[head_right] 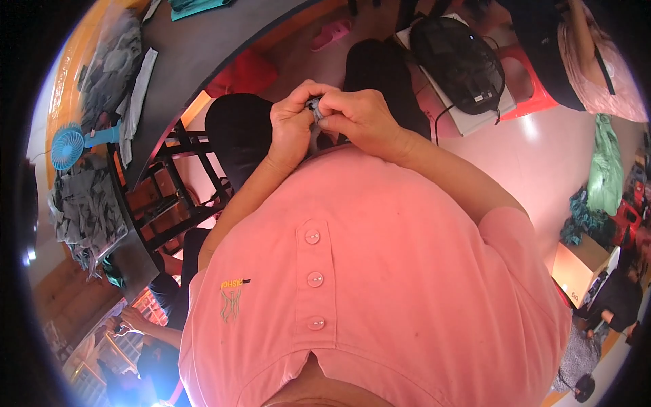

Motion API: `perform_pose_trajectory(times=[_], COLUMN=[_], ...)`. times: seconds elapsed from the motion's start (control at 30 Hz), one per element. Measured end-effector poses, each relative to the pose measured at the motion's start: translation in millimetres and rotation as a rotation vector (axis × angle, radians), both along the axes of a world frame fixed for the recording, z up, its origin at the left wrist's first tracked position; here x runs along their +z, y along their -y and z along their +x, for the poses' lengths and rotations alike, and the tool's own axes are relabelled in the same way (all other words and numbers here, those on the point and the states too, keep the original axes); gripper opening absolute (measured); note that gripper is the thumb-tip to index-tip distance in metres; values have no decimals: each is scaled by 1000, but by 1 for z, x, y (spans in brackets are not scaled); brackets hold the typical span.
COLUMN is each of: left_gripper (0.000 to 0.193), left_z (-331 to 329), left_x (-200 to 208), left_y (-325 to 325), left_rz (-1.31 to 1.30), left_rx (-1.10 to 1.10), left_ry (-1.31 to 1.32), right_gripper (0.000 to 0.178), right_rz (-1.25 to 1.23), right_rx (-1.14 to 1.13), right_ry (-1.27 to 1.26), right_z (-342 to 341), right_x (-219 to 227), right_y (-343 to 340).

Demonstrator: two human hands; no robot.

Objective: Manually folding and manipulating small pieces of textile fabric on a workbench.

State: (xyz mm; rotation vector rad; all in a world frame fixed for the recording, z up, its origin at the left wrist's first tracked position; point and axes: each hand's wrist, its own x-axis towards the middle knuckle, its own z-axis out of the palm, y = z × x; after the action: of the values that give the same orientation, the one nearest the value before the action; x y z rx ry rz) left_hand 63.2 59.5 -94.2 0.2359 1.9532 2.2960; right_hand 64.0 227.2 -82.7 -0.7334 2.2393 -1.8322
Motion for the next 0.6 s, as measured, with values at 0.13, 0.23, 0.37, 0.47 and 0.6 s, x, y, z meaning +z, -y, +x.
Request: perform_pose_trajectory(times=[0.13,0.23,0.37,0.47,0.6], left_gripper=[37,31,35,35,34], left_z=[-4,-2,1,1,4], left_x=[2,2,4,2,4], left_y=[2,1,-2,-2,-7], left_rz=[-106,-20,-3,40,35], left_rx=[44,70,91,97,120], left_ry=[-166,-91,-20,-21,-31], right_gripper=[9,21,25,22,14], right_rz=[-220,-319,-326,-349,-348], right_rx=[-39,-113,-41,-40,-94], right_ry=[223,432,524,458,402], right_z=[-1,-13,-16,-17,-18], right_x=[-5,-15,-22,-19,-20], right_y=[-12,-23,-18,-12,-10])
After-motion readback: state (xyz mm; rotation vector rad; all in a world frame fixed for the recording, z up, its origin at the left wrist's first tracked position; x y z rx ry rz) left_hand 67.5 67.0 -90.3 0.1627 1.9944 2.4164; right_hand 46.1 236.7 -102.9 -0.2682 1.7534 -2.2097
